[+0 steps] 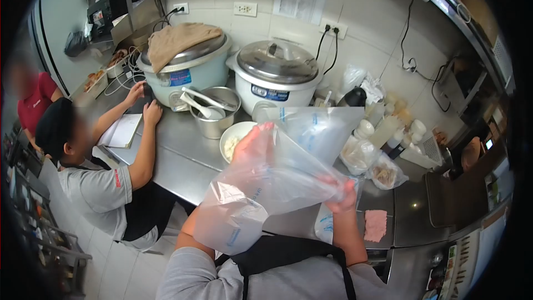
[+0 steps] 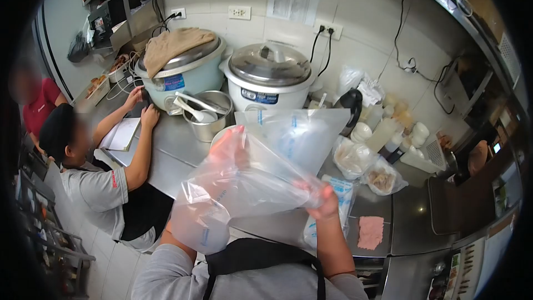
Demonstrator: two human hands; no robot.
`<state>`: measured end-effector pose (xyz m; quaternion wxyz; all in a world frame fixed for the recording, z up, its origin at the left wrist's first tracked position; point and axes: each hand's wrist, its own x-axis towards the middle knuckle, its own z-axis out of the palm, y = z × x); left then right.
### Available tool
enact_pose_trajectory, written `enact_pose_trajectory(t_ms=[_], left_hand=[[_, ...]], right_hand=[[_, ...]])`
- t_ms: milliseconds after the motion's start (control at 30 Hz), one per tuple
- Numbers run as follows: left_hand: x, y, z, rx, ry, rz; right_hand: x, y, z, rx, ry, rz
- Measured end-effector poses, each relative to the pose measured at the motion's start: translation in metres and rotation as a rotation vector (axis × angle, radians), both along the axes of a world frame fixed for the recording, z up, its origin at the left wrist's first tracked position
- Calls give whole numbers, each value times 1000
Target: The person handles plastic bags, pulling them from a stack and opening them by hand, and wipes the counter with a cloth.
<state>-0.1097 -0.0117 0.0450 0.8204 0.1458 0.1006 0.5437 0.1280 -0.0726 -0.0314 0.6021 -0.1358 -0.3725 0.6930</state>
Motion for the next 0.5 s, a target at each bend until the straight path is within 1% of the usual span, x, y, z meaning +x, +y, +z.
enact_pose_trajectory(t_ms=[33,100,133,200,267,367,400,467,500], left_hand=[[9,0,7,-8,17,14],[29,8,16,33,-27,-24],[39,12,19,52,-45,-35],[59,22,23,82,-65,-51],[72,31,21,108,-74,-51],[85,49,7,99,-75,-59],[88,54,0,85,-72,-56],[91,60,-25,37,-57,-52],[90,62,-42,9,-46,-49]], right_hand=[[8,7,13,-4,62,-62],[25,32,40,387,217,51],[37,43,53,425,281,99],[36,59,88,417,227,-17],[20,61,134,329,-12,-346],[29,86,141,69,-290,-212],[41,100,125,17,-421,-215],[54,119,89,-88,-458,-86],[69,132,58,-232,-365,-3]])
